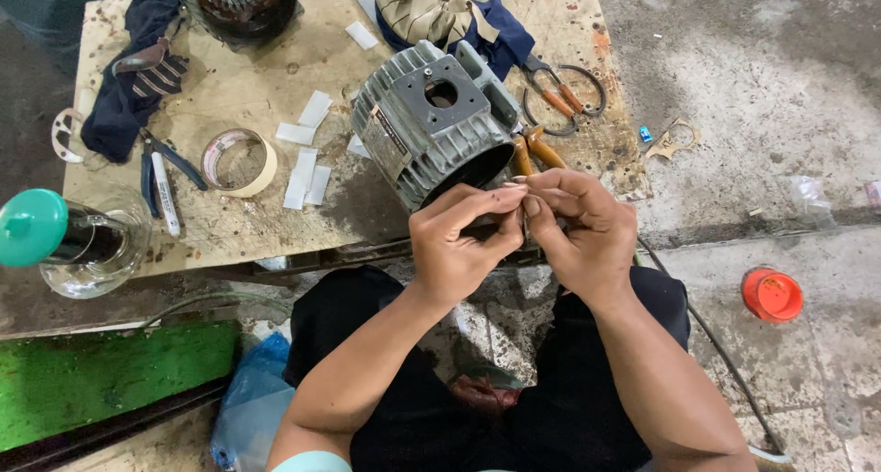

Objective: Repairing an electric motor by preparing and inserting insulation paper into the stator slots.

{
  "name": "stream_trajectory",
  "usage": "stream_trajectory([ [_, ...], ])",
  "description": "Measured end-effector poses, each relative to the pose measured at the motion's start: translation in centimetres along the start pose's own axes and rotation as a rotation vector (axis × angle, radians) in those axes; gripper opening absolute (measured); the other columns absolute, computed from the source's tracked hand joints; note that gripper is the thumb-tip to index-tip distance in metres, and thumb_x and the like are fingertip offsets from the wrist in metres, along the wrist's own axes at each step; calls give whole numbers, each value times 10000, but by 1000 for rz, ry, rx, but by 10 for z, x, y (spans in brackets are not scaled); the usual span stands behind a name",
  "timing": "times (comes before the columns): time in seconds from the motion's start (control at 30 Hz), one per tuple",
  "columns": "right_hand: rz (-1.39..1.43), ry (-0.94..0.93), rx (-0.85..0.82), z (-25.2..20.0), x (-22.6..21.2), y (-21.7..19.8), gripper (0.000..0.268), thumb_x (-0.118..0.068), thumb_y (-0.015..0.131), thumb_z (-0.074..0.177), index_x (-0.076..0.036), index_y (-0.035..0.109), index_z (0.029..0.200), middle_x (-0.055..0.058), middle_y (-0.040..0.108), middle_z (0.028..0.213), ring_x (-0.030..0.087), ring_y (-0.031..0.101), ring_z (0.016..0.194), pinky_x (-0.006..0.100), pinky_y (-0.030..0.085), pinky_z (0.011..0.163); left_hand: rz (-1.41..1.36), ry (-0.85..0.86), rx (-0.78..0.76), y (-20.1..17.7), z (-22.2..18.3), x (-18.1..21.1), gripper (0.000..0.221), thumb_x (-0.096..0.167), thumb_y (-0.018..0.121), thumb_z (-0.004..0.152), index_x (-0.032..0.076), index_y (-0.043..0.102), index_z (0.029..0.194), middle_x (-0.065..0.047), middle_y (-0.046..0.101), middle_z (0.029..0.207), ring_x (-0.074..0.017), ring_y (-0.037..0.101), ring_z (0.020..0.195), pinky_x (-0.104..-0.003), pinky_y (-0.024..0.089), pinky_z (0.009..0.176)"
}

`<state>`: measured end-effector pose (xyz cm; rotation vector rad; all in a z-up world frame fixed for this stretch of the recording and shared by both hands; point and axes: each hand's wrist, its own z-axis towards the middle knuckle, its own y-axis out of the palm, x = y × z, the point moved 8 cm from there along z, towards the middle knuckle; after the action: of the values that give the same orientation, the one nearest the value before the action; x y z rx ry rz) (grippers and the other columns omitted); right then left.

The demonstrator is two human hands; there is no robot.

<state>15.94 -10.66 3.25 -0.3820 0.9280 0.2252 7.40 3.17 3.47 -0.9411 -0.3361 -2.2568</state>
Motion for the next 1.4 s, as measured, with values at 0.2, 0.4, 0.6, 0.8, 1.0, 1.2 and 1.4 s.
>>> stream_trajectory([
  [0.2,114,111,41,-7,5,4,215,150,626,931,40,743,1074,204,775,868,233,738,893,336,601,713,135,91,-50,5,-10,-2,257,-43,851,737,91,833,956,-100,756,775,-197,750,643,-307,614,572],
  [0.4,96,87,40,-9,2,8,189,184,563,919,99,717,989,273,756,954,412,725,1040,511,604,874,209,189,-47,5,-13,12,282,-50,776,750,113,817,976,-76,723,768,-222,740,663,-315,602,554],
  [0.6,81,26,35,-8,-10,13,199,202,513,909,107,684,944,283,751,966,462,712,1080,575,585,931,210,243,-32,2,-18,13,318,-92,735,742,89,813,991,-66,722,817,-211,748,702,-286,618,563],
  [0.8,77,-99,42,-8,-10,14,199,232,529,920,101,670,973,264,757,947,450,721,1050,554,580,941,82,146,-75,3,-33,-14,338,-77,754,818,74,800,1117,-153,752,929,-249,760,811,-348,680,681],
  [1.0,191,-84,18,1,-3,17,266,-6,645,1008,39,473,1205,240,720,987,309,721,721,361,583,588,-305,-186,55,-2,-20,-13,273,21,752,957,-19,727,1226,-203,754,1069,-245,757,991,-352,669,815],
  [1.2,48,-335,55,-9,2,5,65,-60,745,959,4,741,972,196,740,923,325,732,776,378,594,691,-453,-277,50,0,-35,-34,164,1,782,916,-40,773,1075,-231,773,986,-276,781,886,-375,683,737],
  [1.4,9,-398,-27,-10,-14,7,173,-173,814,890,-44,809,1005,184,746,1042,346,739,895,422,616,781,-462,-324,34,-4,-28,-31,269,66,808,910,-79,747,1127,-244,783,977,-258,785,862,-377,682,708],
])
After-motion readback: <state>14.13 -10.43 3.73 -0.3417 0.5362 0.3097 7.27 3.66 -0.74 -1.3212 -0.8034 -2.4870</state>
